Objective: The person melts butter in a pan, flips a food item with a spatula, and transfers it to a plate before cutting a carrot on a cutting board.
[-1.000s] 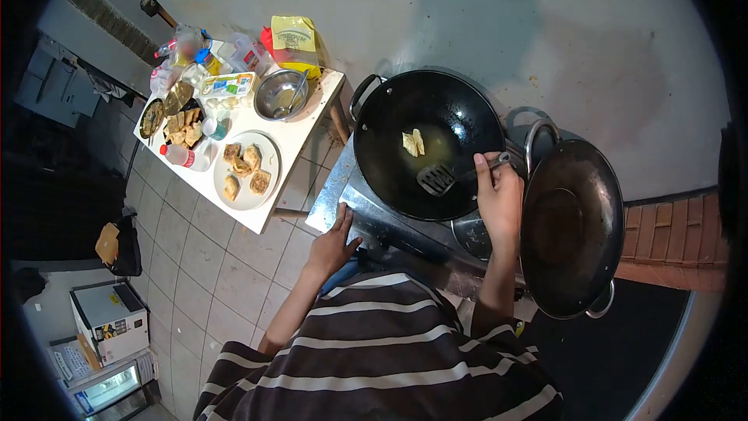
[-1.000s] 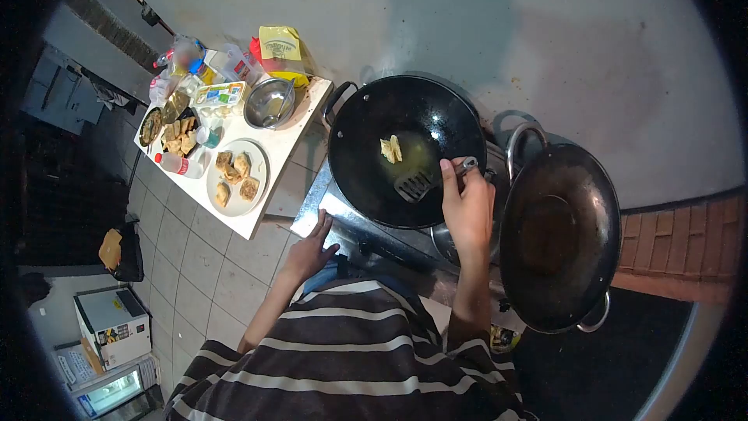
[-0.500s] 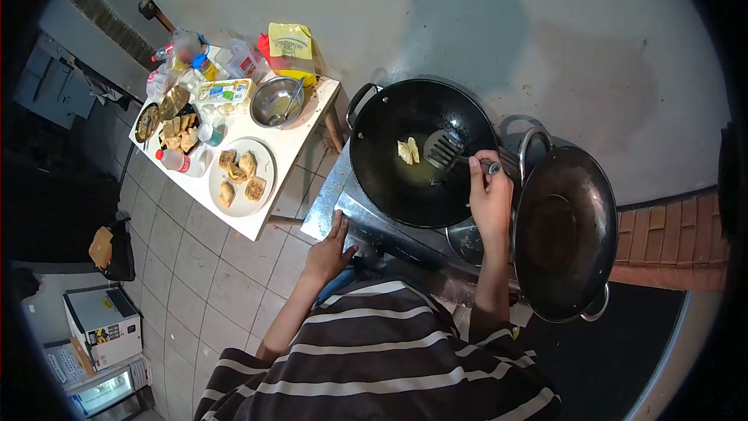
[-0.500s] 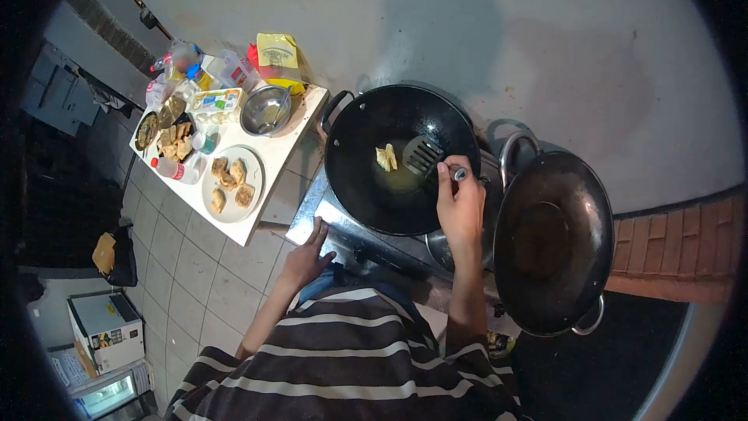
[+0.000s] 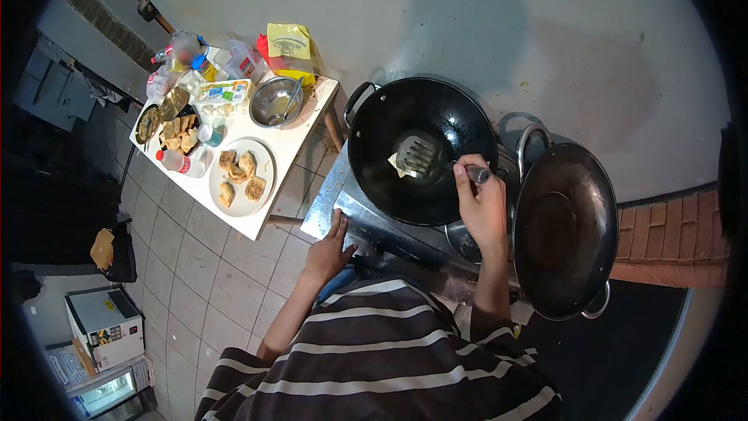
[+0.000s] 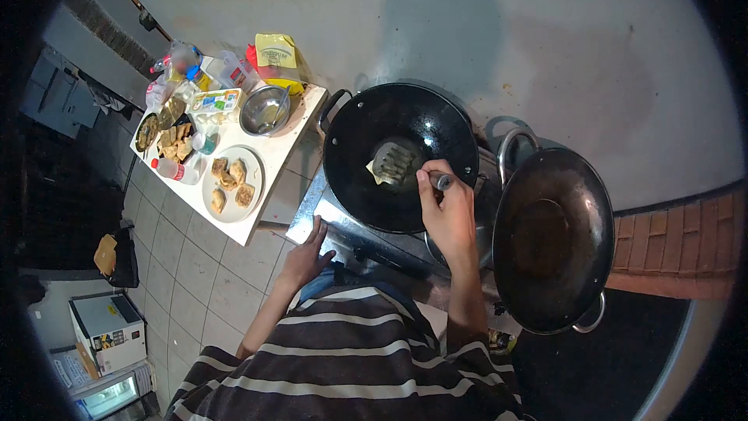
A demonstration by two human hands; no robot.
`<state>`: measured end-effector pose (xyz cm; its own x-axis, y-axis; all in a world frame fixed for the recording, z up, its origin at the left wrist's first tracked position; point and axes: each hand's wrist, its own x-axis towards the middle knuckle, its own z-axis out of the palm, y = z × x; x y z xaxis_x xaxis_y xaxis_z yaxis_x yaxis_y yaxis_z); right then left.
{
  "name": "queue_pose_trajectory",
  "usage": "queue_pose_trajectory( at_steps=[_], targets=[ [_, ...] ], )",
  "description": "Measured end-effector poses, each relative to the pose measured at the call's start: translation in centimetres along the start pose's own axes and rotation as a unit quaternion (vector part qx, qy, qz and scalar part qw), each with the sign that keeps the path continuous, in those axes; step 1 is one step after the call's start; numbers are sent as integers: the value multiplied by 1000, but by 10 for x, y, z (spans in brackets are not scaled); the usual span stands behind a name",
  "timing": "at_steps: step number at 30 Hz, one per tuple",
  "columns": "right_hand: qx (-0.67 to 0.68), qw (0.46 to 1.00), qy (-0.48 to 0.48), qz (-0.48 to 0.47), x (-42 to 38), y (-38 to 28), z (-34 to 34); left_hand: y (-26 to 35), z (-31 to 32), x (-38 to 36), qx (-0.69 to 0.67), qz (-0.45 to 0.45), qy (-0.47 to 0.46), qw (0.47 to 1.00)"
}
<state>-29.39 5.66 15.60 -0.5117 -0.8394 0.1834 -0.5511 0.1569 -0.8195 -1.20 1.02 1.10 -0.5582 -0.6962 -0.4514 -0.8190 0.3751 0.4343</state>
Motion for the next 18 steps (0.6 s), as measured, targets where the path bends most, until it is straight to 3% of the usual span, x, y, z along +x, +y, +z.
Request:
queue_pose_trajectory(
  at_steps=[12,18],
  targets=[
    [-16,998,47,-24,-2,8,-6,-7,8,0,1,13,16,1000],
    [-31,999,29,30,-5,3,-5,-6,7,0,5,21,30,999]
  ],
)
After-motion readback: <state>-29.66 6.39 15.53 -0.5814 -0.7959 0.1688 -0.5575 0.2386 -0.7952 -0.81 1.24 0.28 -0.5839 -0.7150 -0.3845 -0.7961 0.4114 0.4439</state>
